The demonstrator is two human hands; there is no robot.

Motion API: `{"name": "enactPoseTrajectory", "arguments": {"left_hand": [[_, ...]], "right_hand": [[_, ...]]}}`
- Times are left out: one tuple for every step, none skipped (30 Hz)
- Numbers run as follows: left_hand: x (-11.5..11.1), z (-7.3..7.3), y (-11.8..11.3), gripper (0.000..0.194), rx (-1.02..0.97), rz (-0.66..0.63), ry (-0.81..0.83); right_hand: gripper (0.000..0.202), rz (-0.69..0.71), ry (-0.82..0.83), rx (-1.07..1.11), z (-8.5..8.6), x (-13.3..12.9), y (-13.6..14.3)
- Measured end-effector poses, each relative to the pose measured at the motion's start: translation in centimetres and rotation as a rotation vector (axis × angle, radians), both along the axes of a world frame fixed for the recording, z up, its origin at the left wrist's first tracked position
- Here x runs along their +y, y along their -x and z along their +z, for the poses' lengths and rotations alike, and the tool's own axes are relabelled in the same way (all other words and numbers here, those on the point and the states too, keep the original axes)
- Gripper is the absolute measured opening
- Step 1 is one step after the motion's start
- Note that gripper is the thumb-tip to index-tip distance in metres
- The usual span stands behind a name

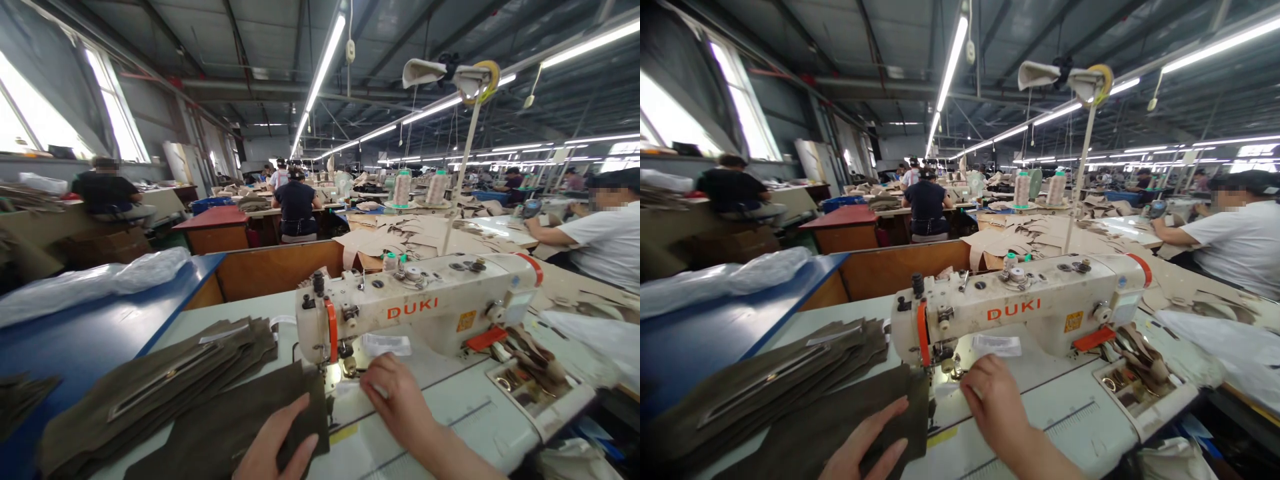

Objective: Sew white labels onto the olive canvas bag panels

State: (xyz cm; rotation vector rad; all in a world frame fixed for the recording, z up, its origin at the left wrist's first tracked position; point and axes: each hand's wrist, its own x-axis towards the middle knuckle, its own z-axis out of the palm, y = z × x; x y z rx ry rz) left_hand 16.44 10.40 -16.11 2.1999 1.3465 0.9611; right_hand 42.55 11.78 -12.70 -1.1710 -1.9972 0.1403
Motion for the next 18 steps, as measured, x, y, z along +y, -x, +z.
{"name": "enactPoseTrajectory", "arguments": {"left_hand": [[-0.2, 0.0, -0.7, 0.044, -0.125, -0.024, 0.165], [-0.2, 0.0, -1.2, 0.047, -0.233, -0.051, 0.322], [-0.3, 0.0, -1.6, 0.051, -0.317, -0.066, 0.452], [-0.2, 0.0, -1.7, 0.055, -0.377, -0.055, 0.545], [-0.2, -0.1, -1.6, 0.06, -0.414, -0.021, 0.606], [-0.1, -0.1, -1.3, 0.065, -0.433, 0.024, 0.645], [-0.1, -0.2, -0.8, 0.069, -0.452, 0.071, 0.665], [-0.1, -0.2, -0.2, 0.071, -0.474, 0.111, 0.672], [-0.1, -0.2, 0.5, 0.072, -0.49, 0.136, 0.672], [-0.2, -0.2, 1.0, 0.072, -0.495, 0.143, 0.677], [-0.3, -0.1, 1.5, 0.071, -0.493, 0.146, 0.681], [-0.4, 0.1, 1.9, 0.07, -0.489, 0.147, 0.682], [-0.4, 0.2, 2.0, 0.07, -0.482, 0.145, 0.683], [-0.4, 0.4, 2.1, 0.07, -0.476, 0.147, 0.685], [-0.4, 0.6, 2.0, 0.07, -0.47, 0.148, 0.686], [-0.4, 0.7, 1.9, 0.07, -0.466, 0.144, 0.684], [-0.3, 0.9, 1.8, 0.07, -0.459, 0.137, 0.682], [-0.2, 1.0, 1.6, 0.07, -0.444, 0.131, 0.687]], "right_hand": [[0.017, 0.056, -0.027, 0.015, -0.2, -0.8, 1.5], [0.016, 0.095, -0.042, 0.026, -0.5, -1.5, 3.0], [0.016, 0.14, -0.066, 0.032, -0.8, -2.0, 4.3], [0.015, 0.167, -0.075, 0.048, -1.2, -2.4, 5.4], [0.014, 0.186, -0.066, 0.074, -1.5, -2.6, 6.3], [0.012, 0.195, -0.04, 0.115, -1.8, -2.6, 6.8], [0.011, 0.189, 0.005, 0.174, -2.1, -2.5, 7.1], [0.011, 0.172, 0.068, 0.245, -2.4, -2.4, 7.2], [0.013, 0.145, 0.141, 0.322, -2.6, -2.1, 7.1], [0.016, 0.115, 0.22, 0.4, -2.8, -1.8, 7.0], [0.018, 0.092, 0.31, 0.475, -3.0, -1.5, 6.8], [0.02, 0.087, 0.404, 0.547, -3.2, -1.3, 6.8], [0.022, 0.104, 0.498, 0.615, -3.3, -1.0, 6.8], [0.025, 0.14, 0.585, 0.672, -3.4, -0.8, 6.9], [0.026, 0.183, 0.662, 0.716, -3.5, -0.6, 7.0], [0.025, 0.218, 0.731, 0.745, -3.6, -0.4, 7.2], [0.024, 0.234, 0.787, 0.757, -3.7, -0.2, 7.5], [0.021, 0.231, 0.833, 0.756, -3.8, -0.1, 7.7]]}}
